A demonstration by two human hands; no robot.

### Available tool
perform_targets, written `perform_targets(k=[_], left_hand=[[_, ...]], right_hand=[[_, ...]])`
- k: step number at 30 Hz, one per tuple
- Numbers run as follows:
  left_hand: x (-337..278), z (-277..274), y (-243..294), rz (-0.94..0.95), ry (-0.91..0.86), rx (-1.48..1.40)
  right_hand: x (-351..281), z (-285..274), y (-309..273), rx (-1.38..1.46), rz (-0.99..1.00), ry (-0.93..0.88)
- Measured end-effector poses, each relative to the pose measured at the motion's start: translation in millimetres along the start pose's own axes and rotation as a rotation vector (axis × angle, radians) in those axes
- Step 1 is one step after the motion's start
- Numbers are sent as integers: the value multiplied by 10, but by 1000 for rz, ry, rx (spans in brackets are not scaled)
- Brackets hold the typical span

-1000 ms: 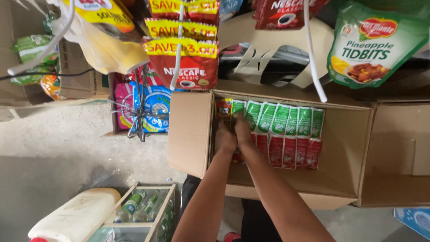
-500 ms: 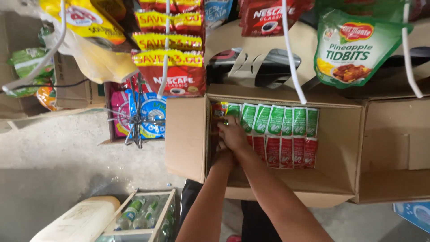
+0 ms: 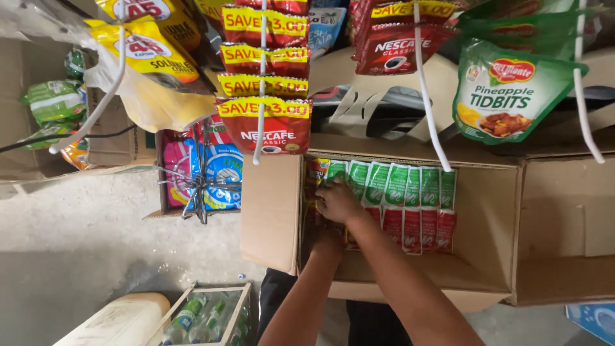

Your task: Organizing and packing small condiment and sauce packets from store shelves into cardboard boxes.

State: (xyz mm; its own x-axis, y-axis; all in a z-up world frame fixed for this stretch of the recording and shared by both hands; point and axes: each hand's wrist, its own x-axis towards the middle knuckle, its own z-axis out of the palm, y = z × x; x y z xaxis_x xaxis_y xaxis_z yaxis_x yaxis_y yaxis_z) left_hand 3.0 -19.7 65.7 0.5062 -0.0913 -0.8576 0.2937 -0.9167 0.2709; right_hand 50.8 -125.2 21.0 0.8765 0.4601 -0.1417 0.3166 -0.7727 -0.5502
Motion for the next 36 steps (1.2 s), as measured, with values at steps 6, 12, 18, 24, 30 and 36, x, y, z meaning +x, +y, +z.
perform_targets(k=[6, 12, 18, 24, 30, 36], left_hand=[[-43, 187, -37, -12, -117, 227], [320, 307, -22, -8, -177, 451], [917, 817, -405, 187, 111, 192], [852, 905, -552, 400, 72, 374], [-380, -412, 47, 362, 88, 28], [-1391, -922, 444, 647, 200, -633]], right_hand=[[-157, -29, -105, -19, 153, -141], [54, 261, 46, -91, 177, 115], [18, 62, 117, -232, 149, -87], [11, -59, -71, -225, 172, -190], [-317, -575, -379, 345, 332, 222], [-818, -1626, -978, 1020, 482, 409]])
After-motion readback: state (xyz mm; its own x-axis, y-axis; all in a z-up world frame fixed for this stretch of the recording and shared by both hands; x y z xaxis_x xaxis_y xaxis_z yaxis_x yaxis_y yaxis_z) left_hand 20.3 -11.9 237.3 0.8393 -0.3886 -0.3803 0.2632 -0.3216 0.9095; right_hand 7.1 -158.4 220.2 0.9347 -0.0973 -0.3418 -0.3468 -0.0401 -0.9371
